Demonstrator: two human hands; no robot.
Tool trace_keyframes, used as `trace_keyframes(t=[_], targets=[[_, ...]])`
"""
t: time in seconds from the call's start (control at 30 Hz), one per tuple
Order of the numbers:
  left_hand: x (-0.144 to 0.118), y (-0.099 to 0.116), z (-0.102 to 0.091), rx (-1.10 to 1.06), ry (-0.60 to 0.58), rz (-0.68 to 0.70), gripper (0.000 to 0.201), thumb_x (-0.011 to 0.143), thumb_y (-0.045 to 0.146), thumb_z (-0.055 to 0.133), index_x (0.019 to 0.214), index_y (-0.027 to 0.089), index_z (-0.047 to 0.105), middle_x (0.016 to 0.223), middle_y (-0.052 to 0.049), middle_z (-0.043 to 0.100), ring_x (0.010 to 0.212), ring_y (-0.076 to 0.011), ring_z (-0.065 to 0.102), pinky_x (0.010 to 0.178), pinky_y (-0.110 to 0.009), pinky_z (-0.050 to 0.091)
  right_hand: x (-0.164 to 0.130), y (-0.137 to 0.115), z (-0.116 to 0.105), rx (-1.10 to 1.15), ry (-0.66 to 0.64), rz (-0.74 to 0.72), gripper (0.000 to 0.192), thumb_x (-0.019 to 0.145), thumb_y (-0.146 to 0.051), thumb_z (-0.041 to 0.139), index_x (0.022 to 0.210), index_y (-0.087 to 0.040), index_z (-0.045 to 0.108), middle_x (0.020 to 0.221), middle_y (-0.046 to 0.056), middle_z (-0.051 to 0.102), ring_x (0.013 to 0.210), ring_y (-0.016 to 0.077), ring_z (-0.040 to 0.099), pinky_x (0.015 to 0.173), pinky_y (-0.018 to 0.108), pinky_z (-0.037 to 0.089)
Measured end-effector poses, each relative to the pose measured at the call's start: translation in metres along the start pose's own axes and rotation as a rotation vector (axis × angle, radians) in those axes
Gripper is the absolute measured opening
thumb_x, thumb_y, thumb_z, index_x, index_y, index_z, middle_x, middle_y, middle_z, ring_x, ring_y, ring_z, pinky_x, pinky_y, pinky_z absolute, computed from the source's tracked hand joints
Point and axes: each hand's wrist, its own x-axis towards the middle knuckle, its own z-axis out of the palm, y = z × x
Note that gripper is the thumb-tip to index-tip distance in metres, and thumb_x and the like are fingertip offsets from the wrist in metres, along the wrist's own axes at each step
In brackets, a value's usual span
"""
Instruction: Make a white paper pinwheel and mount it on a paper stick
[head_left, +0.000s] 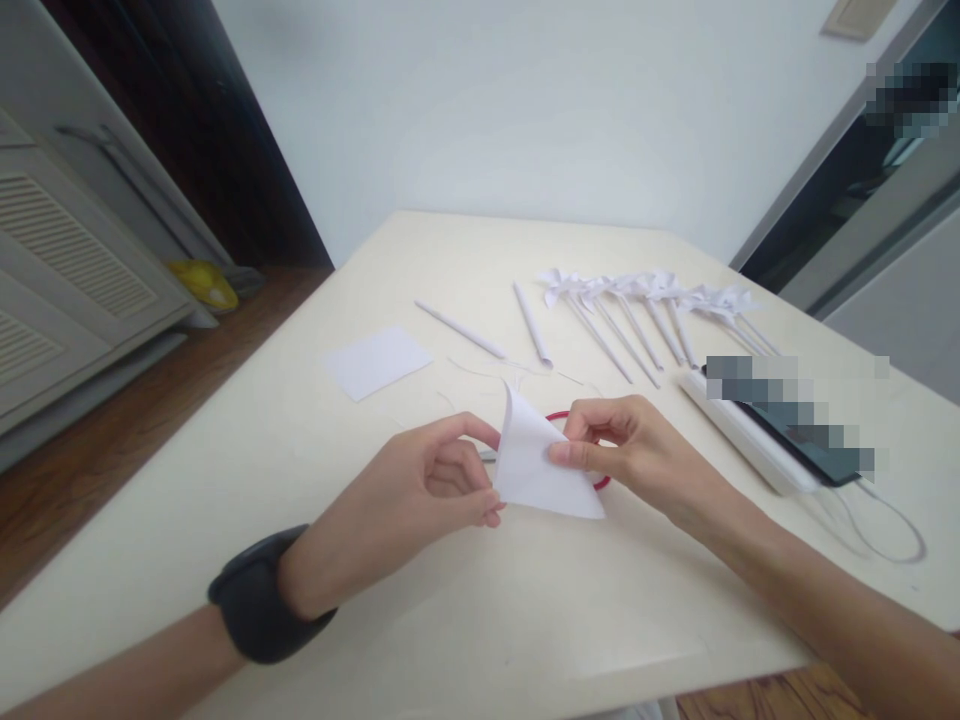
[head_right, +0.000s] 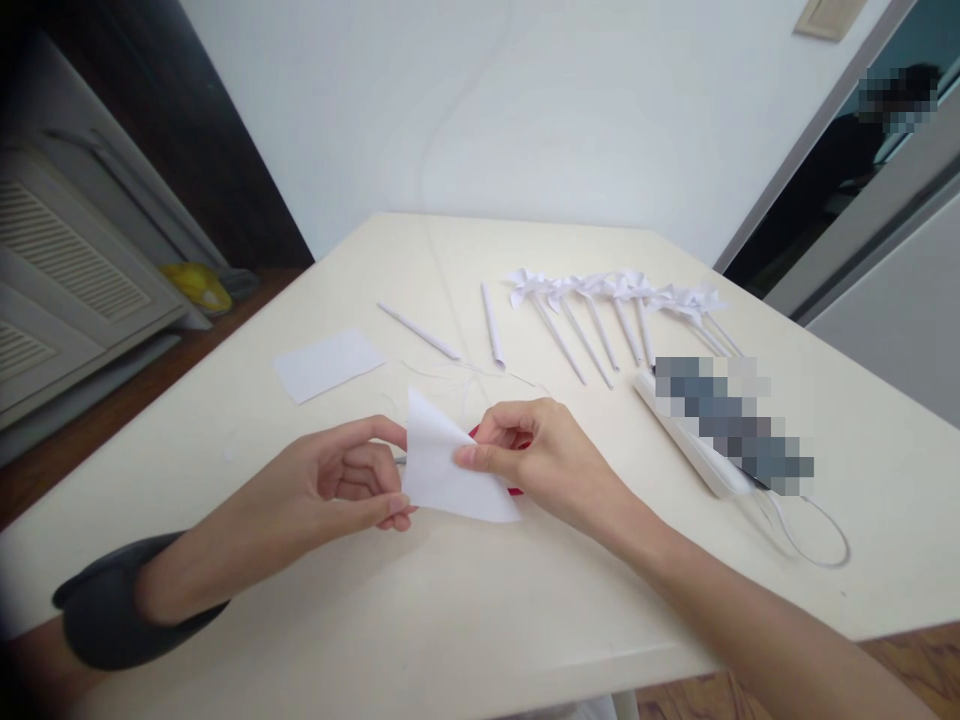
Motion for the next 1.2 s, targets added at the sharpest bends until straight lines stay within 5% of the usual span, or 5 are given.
trace_keyframes(t=[0.3, 0.53, 0.77, 1.2], targets=[[-0.001, 0.000, -0.001, 0.003, 0.014, -0.004, 0.026, 0.074, 0.021, 0.061, 0.094, 0.023, 0.045, 0.066, 0.004, 0.062, 0.069, -0.0163, 0.063, 0.068, -0.029, 0.048, 0.002, 0.002, -0.007, 0.020, -0.012, -0.003, 0.017, 0.076, -0.035, 0.059, 0.076, -0.019, 0.060, 0.067, 0.000, 0.054, 0.056, 0.0100, 0.047, 0.047, 0.021, 0.038], [-0.001, 0.005, 0.001, -0.022, -0.027, -0.056, 0.025, 0.074, 0.019, 0.059, 0.093, 0.021, 0.043, 0.066, 0.003, 0.061, 0.069, -0.0172, 0.063, 0.070, -0.031, 0.048, 0.001, 0.002, 0.000, 0.017, 0.021, -0.020, 0.023, 0.079, -0.035, 0.056, 0.065, -0.019, 0.048, 0.077, 0.002, 0.056, 0.067, 0.0129, 0.050, 0.047, 0.019, 0.035], [-0.002, -0.016, 0.011, -0.023, -0.009, -0.023, 0.027, 0.071, 0.023, 0.063, 0.092, 0.021, 0.046, 0.065, 0.004, 0.061, 0.065, -0.0171, 0.064, 0.066, -0.029, 0.049, 0.003, 0.006, 0.001, -0.024, -0.070, 0.007, 0.020, 0.078, -0.036, 0.057, 0.073, -0.017, 0.057, 0.073, 0.002, 0.056, 0.063, 0.0119, 0.049, 0.049, 0.021, 0.035], [-0.002, -0.009, 0.015, -0.006, -0.039, -0.057, 0.013, 0.071, 0.021, 0.060, 0.081, 0.018, 0.051, 0.063, 0.002, 0.063, 0.065, -0.0157, 0.063, 0.066, -0.028, 0.048, 0.000, 0.008, 0.005, 0.050, -0.003, 0.019, 0.026, 0.077, -0.037, 0.058, 0.063, -0.017, 0.050, 0.069, 0.000, 0.053, 0.055, 0.0087, 0.042, 0.044, 0.020, 0.026]])
